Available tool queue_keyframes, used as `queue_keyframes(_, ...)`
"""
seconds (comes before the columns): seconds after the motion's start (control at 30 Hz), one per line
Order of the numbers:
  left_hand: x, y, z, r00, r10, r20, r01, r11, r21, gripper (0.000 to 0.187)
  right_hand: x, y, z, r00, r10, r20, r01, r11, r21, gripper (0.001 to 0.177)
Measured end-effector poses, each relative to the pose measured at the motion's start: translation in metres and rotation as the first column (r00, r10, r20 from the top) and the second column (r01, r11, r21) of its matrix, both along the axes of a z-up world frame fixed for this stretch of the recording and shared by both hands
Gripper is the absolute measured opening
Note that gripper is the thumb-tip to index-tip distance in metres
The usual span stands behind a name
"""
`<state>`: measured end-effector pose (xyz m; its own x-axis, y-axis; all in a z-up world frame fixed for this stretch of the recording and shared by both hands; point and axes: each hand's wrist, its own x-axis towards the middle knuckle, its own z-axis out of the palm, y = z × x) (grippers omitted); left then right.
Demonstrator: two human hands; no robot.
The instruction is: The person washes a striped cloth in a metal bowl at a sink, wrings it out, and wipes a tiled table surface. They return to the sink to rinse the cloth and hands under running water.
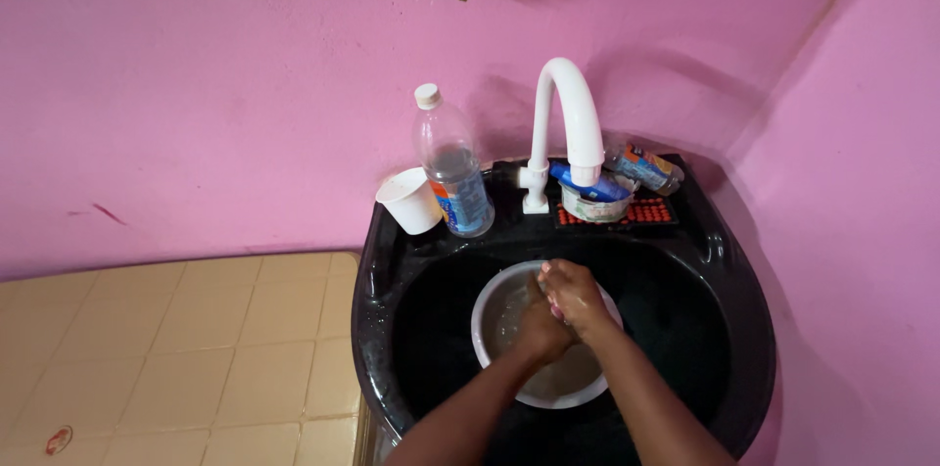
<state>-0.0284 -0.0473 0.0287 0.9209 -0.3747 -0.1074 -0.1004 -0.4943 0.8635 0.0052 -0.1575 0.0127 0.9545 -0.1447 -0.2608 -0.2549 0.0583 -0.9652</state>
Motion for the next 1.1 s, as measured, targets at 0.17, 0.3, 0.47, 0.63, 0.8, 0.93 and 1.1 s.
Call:
queue_keyframes(0.17,-0.017,-0.001,0.030,0.989,0.135,-0.062,-0.135,0.991,0.003,0.118,0.007,0.003,-0.029,0.992,-0.061,0.110,0.078,0.985,-0.154,0.025)
queue_keyframes(0.3,-0.024,0.002,0.026,0.983,0.133,-0.126,-0.130,0.991,0.028,0.108,0.000,0.010,-0.018,0.985,-0.136,0.108,0.165,0.921,-0.352,0.031)
queue_keyframes(0.47,-0.031,0.004,0.006,0.998,0.060,0.029,-0.063,0.991,0.122,0.093,-0.005,0.021,-0.015,0.964,-0.202,0.171,0.263,0.796,-0.545,0.032)
queue_keyframes(0.63,-0.037,0.005,0.005,0.988,0.125,0.090,-0.132,0.989,0.070,0.099,-0.007,0.024,-0.017,0.934,-0.328,0.138,0.354,0.815,-0.458,0.023)
queue_keyframes(0.8,-0.020,-0.001,-0.021,0.956,0.260,-0.138,-0.252,0.965,0.069,0.066,-0.005,0.013,-0.021,0.985,-0.163,-0.058,0.168,0.981,0.094,0.015)
queue_keyframes(0.93,-0.009,0.026,-0.014,0.895,0.191,-0.403,-0.259,0.958,-0.120,0.032,-0.013,-0.001,0.008,0.966,0.161,0.203,-0.215,0.936,0.279,0.027)
queue_keyframes(1.1,-0.013,0.038,0.005,0.640,-0.357,-0.680,-0.259,0.734,-0.628,0.007,-0.039,-0.007,0.092,0.909,0.338,0.245,-0.401,0.869,0.290,0.058)
